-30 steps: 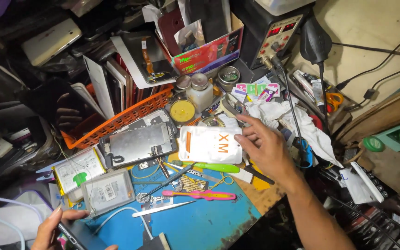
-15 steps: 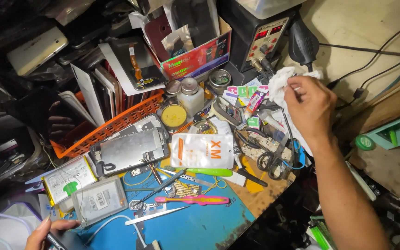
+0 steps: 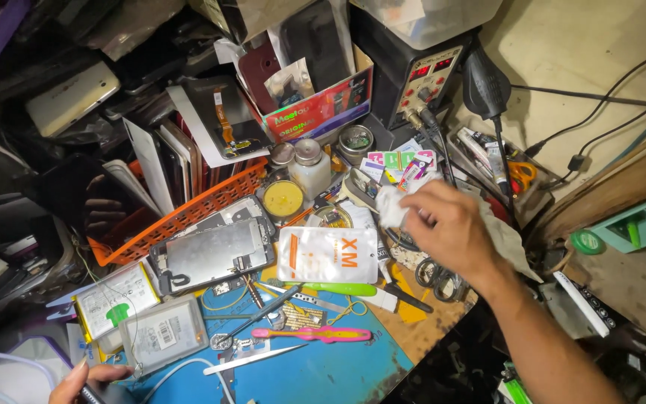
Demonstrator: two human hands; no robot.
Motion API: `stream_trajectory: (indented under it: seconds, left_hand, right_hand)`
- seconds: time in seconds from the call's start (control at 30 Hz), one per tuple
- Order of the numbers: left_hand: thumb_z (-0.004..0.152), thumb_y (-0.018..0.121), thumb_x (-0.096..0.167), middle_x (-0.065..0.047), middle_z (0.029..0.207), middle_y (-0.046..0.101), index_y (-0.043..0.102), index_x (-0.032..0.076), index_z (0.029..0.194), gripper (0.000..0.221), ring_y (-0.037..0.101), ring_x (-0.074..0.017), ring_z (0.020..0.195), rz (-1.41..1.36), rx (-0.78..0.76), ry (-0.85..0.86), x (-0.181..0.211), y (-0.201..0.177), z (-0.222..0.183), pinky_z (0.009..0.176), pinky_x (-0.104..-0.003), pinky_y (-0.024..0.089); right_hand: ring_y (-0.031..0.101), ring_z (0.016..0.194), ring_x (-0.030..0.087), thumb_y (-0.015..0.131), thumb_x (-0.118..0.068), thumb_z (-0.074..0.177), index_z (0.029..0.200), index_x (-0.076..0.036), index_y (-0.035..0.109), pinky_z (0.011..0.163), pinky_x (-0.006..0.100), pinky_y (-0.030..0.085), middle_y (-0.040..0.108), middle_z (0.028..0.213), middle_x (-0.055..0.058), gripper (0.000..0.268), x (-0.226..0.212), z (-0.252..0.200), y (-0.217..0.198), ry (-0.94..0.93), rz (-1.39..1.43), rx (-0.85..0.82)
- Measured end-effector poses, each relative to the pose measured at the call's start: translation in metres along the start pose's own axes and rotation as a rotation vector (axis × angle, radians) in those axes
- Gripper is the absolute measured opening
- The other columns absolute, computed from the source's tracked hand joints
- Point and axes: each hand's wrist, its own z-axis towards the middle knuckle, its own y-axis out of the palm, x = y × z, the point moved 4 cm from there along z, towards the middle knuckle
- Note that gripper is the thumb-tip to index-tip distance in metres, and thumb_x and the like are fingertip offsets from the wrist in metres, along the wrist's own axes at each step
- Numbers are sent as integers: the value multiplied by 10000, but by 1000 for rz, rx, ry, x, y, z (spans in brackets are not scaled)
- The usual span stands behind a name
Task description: Disassembling a smartphone to repair or replace internal components using specialized tools on a repair bench.
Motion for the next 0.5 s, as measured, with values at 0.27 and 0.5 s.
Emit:
stream_trajectory:
  seconds: [0.27,0.5]
  left_hand:
    - [1212,220,269,-406,1216,732,712,-276,1117,740,624,-458,1228,-33,-116,-595,-34,-26,54,1140,-444,381]
    - [1162,269,252,-376,1194,726,665,-235,1188,628,633,-436,1205,12,-125,-417,5,-30,62,1143,-438,393]
  right_hand:
    - [589,1213,279,864,-574,733,1174,-178,719,982,486,484,578,1412,31,610,-42,-24,46,177,-21,-406]
    - [651,897,233,767,-337,886,1172,-157,766,697,404,565,734,1127,45,337,-51,-22,39,-87,-73,-163]
